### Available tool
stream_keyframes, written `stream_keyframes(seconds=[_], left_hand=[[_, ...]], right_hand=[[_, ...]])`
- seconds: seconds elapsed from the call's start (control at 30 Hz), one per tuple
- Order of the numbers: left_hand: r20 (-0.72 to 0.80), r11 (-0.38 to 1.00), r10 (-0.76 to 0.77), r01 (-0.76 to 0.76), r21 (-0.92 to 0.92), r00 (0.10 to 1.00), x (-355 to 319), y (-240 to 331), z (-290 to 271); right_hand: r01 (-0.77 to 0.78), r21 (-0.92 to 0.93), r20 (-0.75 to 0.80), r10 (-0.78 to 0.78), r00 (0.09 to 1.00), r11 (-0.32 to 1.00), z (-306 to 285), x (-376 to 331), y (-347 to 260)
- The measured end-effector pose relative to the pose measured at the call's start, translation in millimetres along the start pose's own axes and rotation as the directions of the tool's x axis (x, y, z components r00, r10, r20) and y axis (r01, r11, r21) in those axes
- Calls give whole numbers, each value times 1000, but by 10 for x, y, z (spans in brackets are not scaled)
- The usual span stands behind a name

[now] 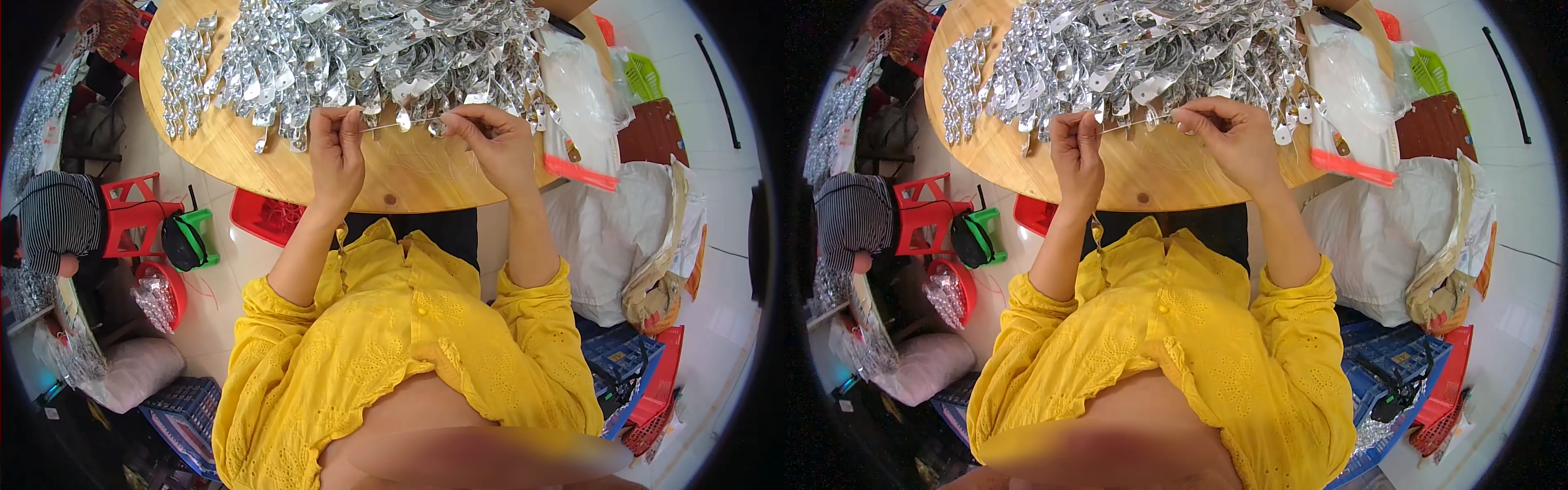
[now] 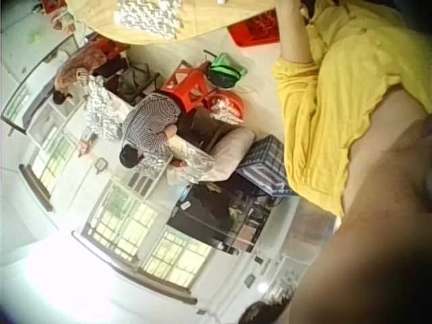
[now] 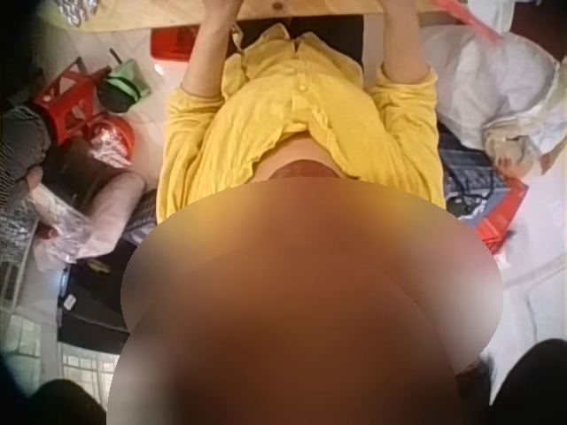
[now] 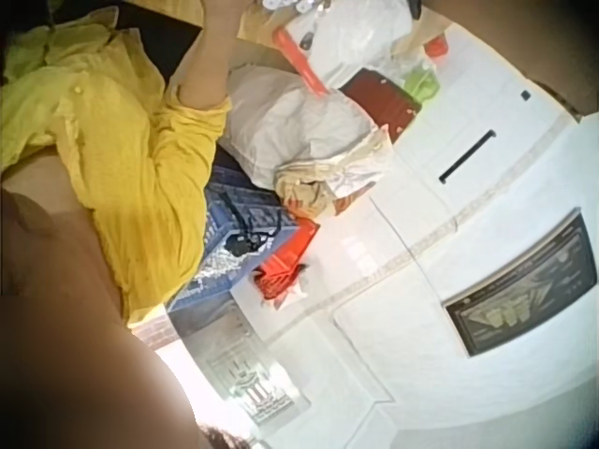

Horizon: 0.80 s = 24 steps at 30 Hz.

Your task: The recorder is assembling silver tinsel decorations by tying or hooking them onto a thin gold string.

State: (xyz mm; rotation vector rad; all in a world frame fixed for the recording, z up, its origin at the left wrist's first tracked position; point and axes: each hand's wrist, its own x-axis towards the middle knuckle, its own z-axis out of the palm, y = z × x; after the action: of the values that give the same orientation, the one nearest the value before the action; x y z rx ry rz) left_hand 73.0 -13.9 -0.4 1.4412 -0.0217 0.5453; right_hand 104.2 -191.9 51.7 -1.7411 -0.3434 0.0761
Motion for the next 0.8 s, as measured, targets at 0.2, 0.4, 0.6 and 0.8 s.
stream_keyframes(seconds=[0.2, 0.4, 0.6, 0.8], left_hand=[[38, 1000, -7, 7, -12, 999, -14, 18, 12], [158, 997, -65, 69, -18, 985, 69, 108, 37], [303, 998, 5, -24, 60, 953, 263, 377, 81], [370, 911, -11, -144, 387, 929, 268, 560, 180]], right_hand=[[26, 203, -131, 1, 991, 979, 45, -45, -33], [218, 326, -146, -179, 973, 920, 52, -26, -67], [707, -320, 202, -684, 701, 630, -3, 166, -328], [566, -251, 168, -540, 825, 786, 38, 204, -414]])
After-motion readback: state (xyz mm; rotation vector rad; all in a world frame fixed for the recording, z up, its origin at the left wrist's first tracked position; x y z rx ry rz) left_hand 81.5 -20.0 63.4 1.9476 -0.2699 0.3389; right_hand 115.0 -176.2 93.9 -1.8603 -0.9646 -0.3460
